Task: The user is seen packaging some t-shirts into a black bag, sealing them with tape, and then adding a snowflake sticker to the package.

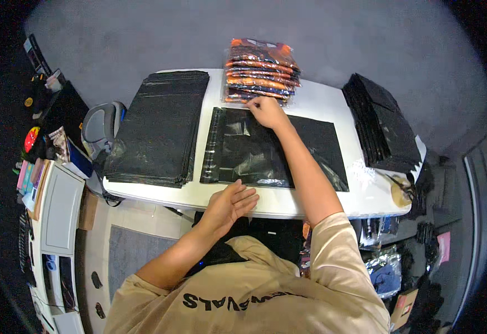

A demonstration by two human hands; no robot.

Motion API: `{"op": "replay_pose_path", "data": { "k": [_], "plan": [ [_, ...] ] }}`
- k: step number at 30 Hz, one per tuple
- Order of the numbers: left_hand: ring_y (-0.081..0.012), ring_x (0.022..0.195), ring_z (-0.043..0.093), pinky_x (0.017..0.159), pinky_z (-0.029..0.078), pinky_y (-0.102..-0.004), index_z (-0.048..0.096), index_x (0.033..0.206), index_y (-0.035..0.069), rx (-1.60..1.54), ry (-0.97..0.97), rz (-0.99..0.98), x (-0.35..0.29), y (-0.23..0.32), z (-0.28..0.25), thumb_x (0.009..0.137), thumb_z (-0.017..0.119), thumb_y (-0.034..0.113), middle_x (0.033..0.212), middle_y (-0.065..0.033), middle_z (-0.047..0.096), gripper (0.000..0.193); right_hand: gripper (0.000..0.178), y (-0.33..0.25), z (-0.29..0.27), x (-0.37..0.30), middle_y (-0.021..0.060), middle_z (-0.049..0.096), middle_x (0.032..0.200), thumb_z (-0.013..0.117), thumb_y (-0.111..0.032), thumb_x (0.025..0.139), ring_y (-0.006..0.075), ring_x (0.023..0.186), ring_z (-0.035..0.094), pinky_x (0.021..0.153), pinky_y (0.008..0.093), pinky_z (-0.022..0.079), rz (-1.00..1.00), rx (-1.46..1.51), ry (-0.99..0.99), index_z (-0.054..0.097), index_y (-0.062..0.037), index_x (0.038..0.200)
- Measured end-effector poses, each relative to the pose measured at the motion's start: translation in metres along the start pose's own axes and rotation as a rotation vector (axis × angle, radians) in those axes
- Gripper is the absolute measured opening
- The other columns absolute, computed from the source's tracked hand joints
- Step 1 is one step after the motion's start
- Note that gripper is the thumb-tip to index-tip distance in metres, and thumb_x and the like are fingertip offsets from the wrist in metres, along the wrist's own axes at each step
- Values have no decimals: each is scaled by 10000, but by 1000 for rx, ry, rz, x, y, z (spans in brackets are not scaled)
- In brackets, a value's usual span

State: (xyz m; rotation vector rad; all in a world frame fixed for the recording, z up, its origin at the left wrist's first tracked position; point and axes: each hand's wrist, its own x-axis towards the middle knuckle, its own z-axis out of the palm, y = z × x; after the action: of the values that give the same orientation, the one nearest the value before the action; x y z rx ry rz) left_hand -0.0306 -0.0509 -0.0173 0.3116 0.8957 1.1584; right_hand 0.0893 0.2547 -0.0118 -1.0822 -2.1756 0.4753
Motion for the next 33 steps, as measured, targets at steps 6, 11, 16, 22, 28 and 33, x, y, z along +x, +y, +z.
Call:
{"op": "replay_pose_path", "data": {
  "k": [6, 11, 16, 22, 28, 33],
  "plan": [
    [-386, 1252, 669, 1082, 577, -427, 402, 1436, -158, 33, 60, -83, 22, 5, 0, 1102, 575, 370, 1428, -322, 577, 649, 324, 24, 11, 25, 292, 741, 1034, 647, -313, 971, 470, 1003, 718, 952, 521, 558, -17, -154, -181, 807, -44, 1056],
    [-384, 1236, 679, 1048, 605, -439, 426, 1406, -166, 86, 112, -103, 33, 4, 4, 1122, 537, 367, 1378, -317, 618, 614, 272, 18, 28, 35, 198, 770, 1118, 675, -262, 929, 399, 1059, 727, 940, 479, 569, 93, -268, -279, 810, -94, 1096],
    [-384, 1222, 686, 1032, 615, -441, 429, 1397, -168, 137, 125, -139, 47, 4, 13, 1161, 425, 308, 1366, -305, 626, 532, 224, 26, 32, 40, 189, 778, 1024, 702, -253, 896, 399, 991, 735, 910, 483, 573, 119, -323, -213, 814, -111, 1028],
    [-383, 1191, 701, 998, 633, -450, 465, 1343, -151, 159, 155, -117, 45, 2, 15, 1175, 338, 264, 1357, -306, 626, 466, 175, 19, 37, 33, 178, 776, 993, 710, -224, 901, 381, 987, 737, 911, 483, 573, 74, -302, -114, 806, -105, 985],
    [-378, 1056, 753, 921, 662, -446, 549, 1200, -110, 218, 168, 92, 41, -2, 3, 1146, 448, 266, 1217, -285, 667, 393, 177, 8, 29, 25, 208, 767, 967, 629, -221, 963, 421, 943, 741, 859, 525, 583, 50, -194, -38, 775, -120, 968],
    [-188, 747, 729, 657, 570, -339, 654, 880, -64, 812, 307, 652, 52, 41, -14, 1091, 604, 219, 822, -146, 705, 357, 230, 24, -6, 30, 183, 760, 885, 677, -243, 1001, 350, 815, 740, 771, 429, 568, -50, 190, 240, 714, -18, 1034]
  ]
}}
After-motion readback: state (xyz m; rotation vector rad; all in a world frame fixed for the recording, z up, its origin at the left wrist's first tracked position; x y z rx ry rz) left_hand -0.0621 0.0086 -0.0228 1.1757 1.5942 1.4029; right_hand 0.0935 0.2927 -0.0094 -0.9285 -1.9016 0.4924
